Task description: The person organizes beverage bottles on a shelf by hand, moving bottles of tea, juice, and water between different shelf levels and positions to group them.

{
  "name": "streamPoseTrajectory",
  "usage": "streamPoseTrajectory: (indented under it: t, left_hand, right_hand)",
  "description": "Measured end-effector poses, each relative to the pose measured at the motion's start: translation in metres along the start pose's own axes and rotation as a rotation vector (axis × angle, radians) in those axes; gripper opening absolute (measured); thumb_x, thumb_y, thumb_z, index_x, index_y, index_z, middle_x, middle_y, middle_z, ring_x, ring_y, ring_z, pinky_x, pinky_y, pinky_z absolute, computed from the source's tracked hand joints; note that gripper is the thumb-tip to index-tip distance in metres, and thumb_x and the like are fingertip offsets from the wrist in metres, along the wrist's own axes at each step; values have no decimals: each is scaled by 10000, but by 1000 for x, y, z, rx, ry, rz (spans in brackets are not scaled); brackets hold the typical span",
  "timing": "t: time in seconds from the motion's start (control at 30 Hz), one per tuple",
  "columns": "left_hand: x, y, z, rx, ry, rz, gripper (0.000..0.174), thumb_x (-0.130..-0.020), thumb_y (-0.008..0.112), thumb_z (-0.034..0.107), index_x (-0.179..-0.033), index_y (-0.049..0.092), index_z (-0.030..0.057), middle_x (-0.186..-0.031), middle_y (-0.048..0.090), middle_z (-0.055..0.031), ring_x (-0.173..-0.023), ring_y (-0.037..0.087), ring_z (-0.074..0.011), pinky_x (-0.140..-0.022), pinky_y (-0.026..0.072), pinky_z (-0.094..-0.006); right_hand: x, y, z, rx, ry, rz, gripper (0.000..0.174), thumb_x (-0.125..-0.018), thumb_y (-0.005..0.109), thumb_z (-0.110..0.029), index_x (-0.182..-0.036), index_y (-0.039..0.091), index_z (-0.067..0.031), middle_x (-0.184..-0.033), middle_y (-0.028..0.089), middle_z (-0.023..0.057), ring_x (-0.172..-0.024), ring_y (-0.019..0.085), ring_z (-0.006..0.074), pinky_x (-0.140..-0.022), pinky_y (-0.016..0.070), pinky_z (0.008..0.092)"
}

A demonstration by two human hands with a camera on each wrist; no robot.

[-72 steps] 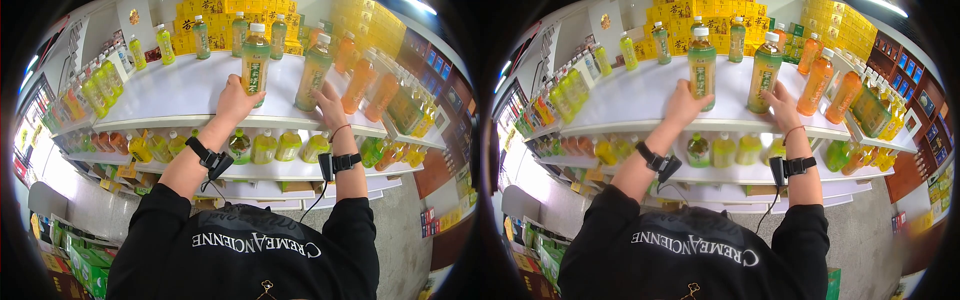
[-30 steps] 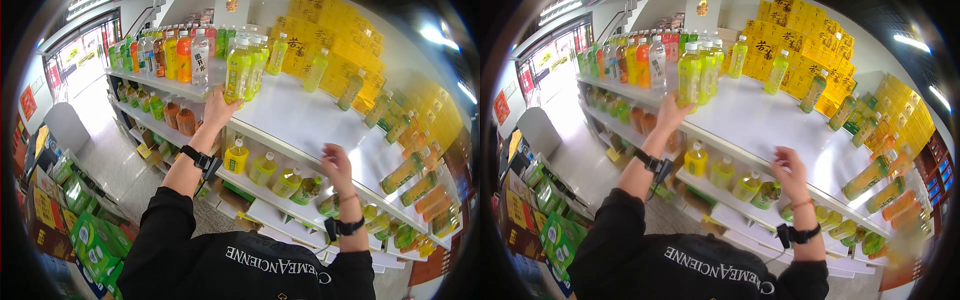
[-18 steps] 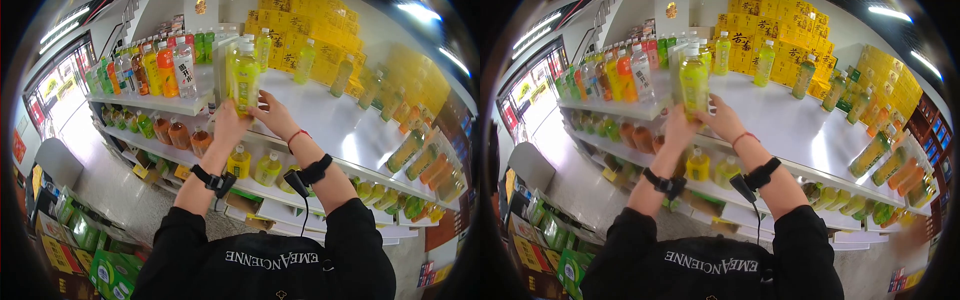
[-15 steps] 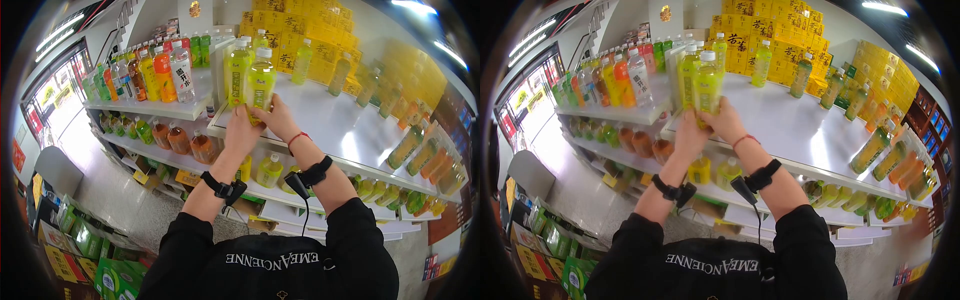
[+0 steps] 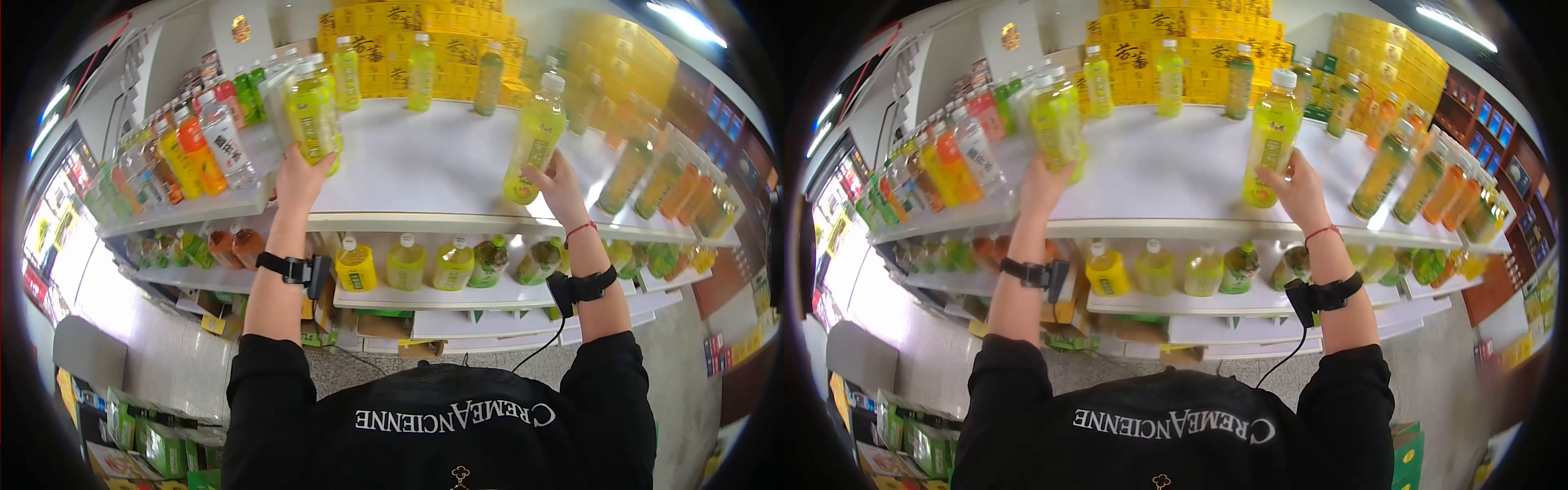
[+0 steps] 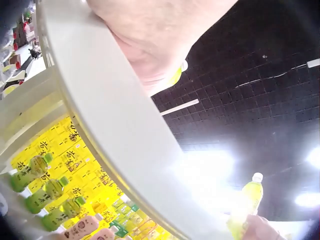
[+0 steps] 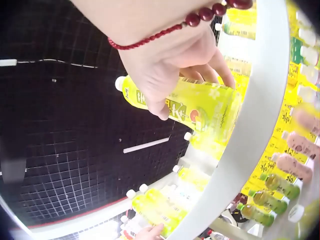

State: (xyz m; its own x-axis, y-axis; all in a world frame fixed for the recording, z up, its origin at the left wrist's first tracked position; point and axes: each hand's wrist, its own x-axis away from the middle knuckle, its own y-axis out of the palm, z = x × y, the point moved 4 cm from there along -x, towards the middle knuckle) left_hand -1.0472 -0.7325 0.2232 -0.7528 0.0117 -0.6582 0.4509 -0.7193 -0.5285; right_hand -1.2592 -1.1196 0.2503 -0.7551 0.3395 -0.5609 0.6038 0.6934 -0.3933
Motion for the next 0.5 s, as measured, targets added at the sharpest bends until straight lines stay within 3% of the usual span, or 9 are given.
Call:
streamPoseTrajectory:
  t: [0.13, 0.23, 0.5]
  left_hand:
    - [-9, 23, -17, -20, -67, -129, 630, -744, 754, 458, -1105, 580, -28, -1031, 651, -265, -1000, 621, -422, -847, 497, -473]
    - [-20, 31, -31, 19, 8, -143, 588, -753, 747, 447, -1060, 604, -34, -1010, 670, -255, -978, 641, -406, -833, 502, -459]
    - [4, 19, 19, 19, -7, -78, 553, -775, 739, 426, -1043, 613, -41, -1014, 672, -249, -951, 653, -394, -818, 505, -440]
  right_hand:
    - [9, -46, 30, 1, 121, 82, 410, -837, 725, -201, -1154, 586, 20, -976, 686, 86, -864, 634, 136, -784, 503, 296]
    - [14, -65, 31, -10, 132, 96, 414, -837, 722, -215, -1137, 586, 37, -960, 684, 95, -857, 640, 129, -771, 504, 287]
    - [16, -88, 51, 0, 141, 103, 468, -818, 742, -269, -1124, 581, 46, -972, 685, 116, -856, 663, 155, -764, 521, 299]
